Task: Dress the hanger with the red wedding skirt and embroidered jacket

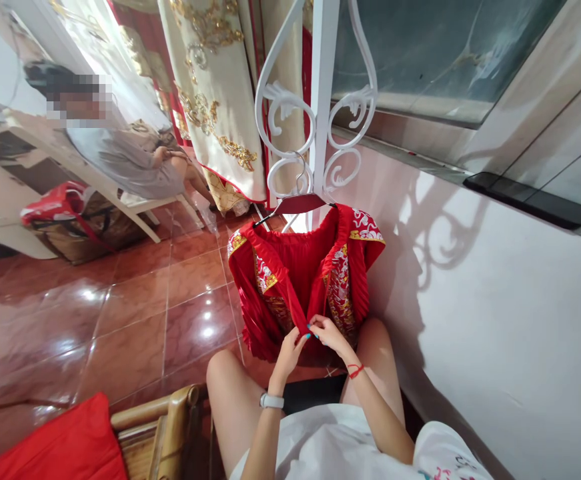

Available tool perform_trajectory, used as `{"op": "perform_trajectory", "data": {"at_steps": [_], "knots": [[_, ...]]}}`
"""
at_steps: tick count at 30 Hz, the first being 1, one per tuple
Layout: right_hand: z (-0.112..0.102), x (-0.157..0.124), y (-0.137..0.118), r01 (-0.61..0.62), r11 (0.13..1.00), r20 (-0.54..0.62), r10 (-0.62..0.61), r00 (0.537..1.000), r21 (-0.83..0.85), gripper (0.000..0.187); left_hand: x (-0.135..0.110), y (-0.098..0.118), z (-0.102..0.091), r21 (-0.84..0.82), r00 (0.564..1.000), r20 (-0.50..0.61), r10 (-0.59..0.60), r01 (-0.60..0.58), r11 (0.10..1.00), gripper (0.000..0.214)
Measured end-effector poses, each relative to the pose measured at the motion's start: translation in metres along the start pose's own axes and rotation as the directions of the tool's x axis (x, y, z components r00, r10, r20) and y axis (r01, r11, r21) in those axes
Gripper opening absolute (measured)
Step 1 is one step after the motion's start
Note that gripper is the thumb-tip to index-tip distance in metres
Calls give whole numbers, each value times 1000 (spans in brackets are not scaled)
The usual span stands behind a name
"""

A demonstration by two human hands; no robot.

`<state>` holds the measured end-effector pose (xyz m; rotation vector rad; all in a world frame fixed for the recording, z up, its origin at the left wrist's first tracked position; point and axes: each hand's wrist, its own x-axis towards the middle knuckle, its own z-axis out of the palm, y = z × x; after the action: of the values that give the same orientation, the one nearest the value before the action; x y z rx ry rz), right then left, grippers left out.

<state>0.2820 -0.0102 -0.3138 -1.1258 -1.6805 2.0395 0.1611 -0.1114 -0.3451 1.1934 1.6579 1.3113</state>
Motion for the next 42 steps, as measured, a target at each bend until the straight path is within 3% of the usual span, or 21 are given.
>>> {"op": "perform_trajectory", "data": {"at_steps": [3, 6, 9, 12, 16, 18, 21, 22, 25, 28, 33, 39, 42], "knots": [[5, -6, 2, -114, 979, 96, 99, 990, 166, 19, 1, 1, 0, 67, 1000, -1, 13, -13, 998, 25], [10, -10, 0, -236, 905, 242, 155, 958, 355, 28, 1, 2, 8, 187, 999, -39, -3, 10, 982, 25], [11, -7, -12, -290, 834, 288, 166, 943, 469, 33, 1, 1, 18, 267, 996, -94, -3, 28, 963, 28], [7, 1, -36, -229, 831, 233, 124, 965, 507, 33, 3, -2, 22, 285, 993, -117, 22, 12, 958, 29], [3, 2, -67, -43, 912, 135, -13, 991, 407, 28, 5, 0, 16, 293, 993, -110, 49, -14, 956, 30], [7, -3, -72, -14, 934, 128, -34, 991, 356, 30, 5, 7, 12, 340, 969, -231, 92, -9, 941, 26], [20, -15, -68, -8, 922, 113, -39, 993, 387, 34, 8, 26, 8, 438, 875, -443, 198, 19, 899, 33], [24, -19, -65, 0, 913, 111, -50, 993, 408, 35, 11, 32, 8, 470, 871, -442, 214, 22, 882, 30], [35, -25, -58, 30, 877, 104, -90, 991, 479, 39, 19, 47, 7, 529, 949, -276, 152, 17, 848, 9], [37, -26, -60, 7, 815, 86, -69, 994, 580, 36, 22, 50, 9, 502, 979, -196, 57, 50, 864, 10], [33, -18, -90, -113, 743, 159, 8, 987, 660, 33, 20, 43, 12, 403, 970, -236, 58, 44, 914, 21], [29, -13, -126, 81, 807, 36, -126, 991, 586, 30, 30, 51, 3, 438, 964, -226, 140, -28, 899, 23], [33, -18, -121, 93, 814, 22, -128, 992, 574, 30, 33, 65, -4, 460, 912, -325, 251, -79, 884, 24]]}}
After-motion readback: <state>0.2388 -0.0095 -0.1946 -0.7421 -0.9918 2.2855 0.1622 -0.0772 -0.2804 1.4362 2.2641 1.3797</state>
